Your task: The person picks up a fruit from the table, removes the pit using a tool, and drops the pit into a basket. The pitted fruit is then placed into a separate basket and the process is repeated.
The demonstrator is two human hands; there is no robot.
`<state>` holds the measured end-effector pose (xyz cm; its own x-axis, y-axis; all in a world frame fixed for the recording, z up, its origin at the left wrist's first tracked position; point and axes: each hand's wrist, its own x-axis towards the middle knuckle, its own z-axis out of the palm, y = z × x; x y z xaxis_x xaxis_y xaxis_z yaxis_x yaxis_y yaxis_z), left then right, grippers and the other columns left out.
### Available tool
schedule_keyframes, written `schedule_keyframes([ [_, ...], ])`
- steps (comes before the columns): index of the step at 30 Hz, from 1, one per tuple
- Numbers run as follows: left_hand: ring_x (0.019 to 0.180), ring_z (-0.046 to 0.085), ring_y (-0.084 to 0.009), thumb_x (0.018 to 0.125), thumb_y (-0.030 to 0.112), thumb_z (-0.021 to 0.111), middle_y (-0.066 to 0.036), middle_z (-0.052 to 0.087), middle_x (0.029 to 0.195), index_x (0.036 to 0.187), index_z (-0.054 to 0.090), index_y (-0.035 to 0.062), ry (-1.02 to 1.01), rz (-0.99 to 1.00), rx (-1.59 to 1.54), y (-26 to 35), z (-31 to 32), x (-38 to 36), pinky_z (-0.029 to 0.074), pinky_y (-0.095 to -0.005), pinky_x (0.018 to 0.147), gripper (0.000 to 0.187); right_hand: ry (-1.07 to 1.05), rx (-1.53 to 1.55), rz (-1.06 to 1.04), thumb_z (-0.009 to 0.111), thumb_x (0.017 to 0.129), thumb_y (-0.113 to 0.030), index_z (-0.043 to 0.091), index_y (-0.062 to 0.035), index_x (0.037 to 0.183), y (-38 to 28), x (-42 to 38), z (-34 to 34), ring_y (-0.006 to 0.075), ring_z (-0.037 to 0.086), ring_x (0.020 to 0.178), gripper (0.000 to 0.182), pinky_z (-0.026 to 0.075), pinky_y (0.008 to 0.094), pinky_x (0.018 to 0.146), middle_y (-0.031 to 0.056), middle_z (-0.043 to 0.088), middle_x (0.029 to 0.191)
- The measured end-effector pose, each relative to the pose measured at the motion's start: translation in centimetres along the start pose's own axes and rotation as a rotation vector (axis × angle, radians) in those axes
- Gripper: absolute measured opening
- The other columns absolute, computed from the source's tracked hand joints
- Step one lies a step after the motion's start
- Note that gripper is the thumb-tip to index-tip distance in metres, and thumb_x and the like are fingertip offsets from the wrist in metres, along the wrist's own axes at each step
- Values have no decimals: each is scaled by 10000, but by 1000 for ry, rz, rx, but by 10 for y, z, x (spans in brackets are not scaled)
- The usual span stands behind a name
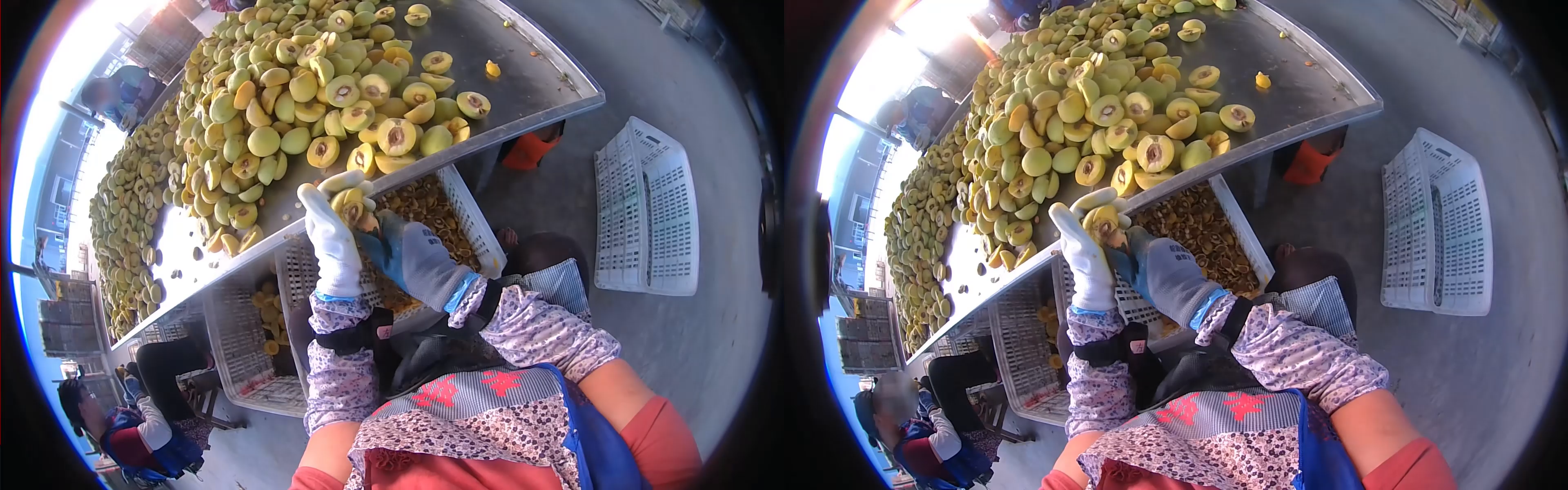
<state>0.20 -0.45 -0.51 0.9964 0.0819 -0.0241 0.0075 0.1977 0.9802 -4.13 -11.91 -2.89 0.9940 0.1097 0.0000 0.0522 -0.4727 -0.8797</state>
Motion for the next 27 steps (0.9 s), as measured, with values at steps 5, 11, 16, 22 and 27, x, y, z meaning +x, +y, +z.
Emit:
schedule_keyframes([
  [5,670,598,-147,1005,669,295,-128,678,876,1044,654,-12,28,-87,7,14,0,-1,521,-239,564,771,-59,-31,25,548,966,-498,585,-62,1111,5,-5,0,456,663,825,461,530,527,710,251,686,853],
  [11,679,612,-162,1008,661,306,-137,681,867,1037,652,-14,-12,-113,-84,14,-4,-2,533,-255,578,759,-41,134,-1,587,965,-422,587,-46,1186,2,-7,5,447,669,861,436,533,486,691,252,686,852],
  [16,700,619,-169,1011,660,296,-138,688,875,1042,656,-6,-42,-107,-106,3,-5,2,538,-274,644,758,3,156,-19,604,975,-351,597,-14,1161,4,-1,9,446,667,882,385,531,446,655,249,687,858],
  [22,707,617,-166,1025,635,276,-136,691,878,1036,658,-4,-25,-77,-76,4,2,0,526,-271,650,745,-37,258,-19,582,968,-455,605,-33,1197,11,1,14,463,667,876,481,542,478,719,262,688,869],
  [27,692,626,-174,1032,623,272,-136,685,869,1051,647,-9,29,-40,11,3,5,0,524,-270,641,735,-53,302,12,567,968,-484,617,-43,1166,7,-2,9,456,668,894,486,545,480,733,255,693,904],
])
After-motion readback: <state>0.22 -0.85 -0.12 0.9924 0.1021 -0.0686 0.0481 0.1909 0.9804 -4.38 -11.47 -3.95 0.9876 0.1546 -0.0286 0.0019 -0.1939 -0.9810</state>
